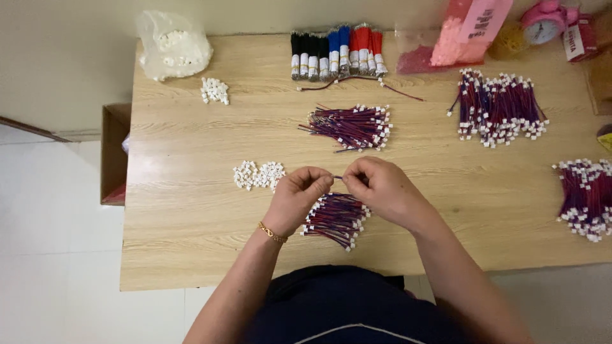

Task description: Assembling small white plastic components onto the ends of purple wires

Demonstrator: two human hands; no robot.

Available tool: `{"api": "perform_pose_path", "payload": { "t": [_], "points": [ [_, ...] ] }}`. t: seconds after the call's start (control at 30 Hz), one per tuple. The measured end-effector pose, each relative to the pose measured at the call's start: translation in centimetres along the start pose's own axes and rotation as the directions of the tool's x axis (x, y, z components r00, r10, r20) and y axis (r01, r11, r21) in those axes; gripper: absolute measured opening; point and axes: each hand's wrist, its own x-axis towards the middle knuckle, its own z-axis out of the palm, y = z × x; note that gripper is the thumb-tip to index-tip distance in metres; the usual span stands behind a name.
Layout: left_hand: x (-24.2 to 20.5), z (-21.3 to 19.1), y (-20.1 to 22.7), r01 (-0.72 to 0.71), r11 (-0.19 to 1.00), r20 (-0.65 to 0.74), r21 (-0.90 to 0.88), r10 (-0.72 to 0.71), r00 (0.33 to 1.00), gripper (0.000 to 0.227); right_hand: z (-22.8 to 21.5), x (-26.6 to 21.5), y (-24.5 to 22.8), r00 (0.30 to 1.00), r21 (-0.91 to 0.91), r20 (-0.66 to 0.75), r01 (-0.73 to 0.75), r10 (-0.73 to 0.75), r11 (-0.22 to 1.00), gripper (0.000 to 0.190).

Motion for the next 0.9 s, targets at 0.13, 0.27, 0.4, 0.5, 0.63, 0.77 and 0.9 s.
{"api": "perform_pose_path", "payload": {
  "t": [0.13,0.27,0.4,0.5,0.63,0.77,0.9],
  "points": [
    [-0.1,0.2,0.1,-0.007,1.0,0.004,-0.008,0.007,1.0,0.012,0.6,0.4,1.1,0.999,-0.005,-0.014,0.038,-0.038,0.999,0.015],
    [-0.5,0.7,-1.0,0.008,0.996,-0.046,-0.091,-0.012,0.999,0.011,1.3,-0.3,1.1,0.997,0.122,-0.059,-0.049,0.057,0.991,0.013],
    [-0.9,1.2,-1.9,-0.089,0.994,-0.141,-0.07,0.078,0.987,0.008,2.8,0.6,3.1,0.985,0.288,-0.107,-0.097,0.132,0.953,0.016],
    [-2.1,1.0,0.1,-0.218,0.946,-0.175,0.241,0.263,0.949,0.007,3.0,0.8,2.1,0.998,0.068,-0.046,-0.05,0.053,0.996,0.011],
    [-2.8,0.3,-1.1,-0.311,0.833,-0.108,0.457,0.399,0.91,0.004,3.8,0.0,1.7,0.998,-0.092,0.05,-0.035,0.04,0.995,0.014],
    [-2.8,-0.9,-4.4,-0.116,0.912,-0.128,0.393,0.179,0.975,0.009,5.7,-0.2,4.1,0.998,-0.088,0.041,-0.047,0.051,0.995,0.016],
    [-2.3,-4.5,-5.5,0.104,0.927,-0.202,0.359,-0.032,0.979,0.018,6.8,-0.2,6.9,0.994,0.057,-0.077,-0.069,0.074,0.996,0.011]
  ]
}}
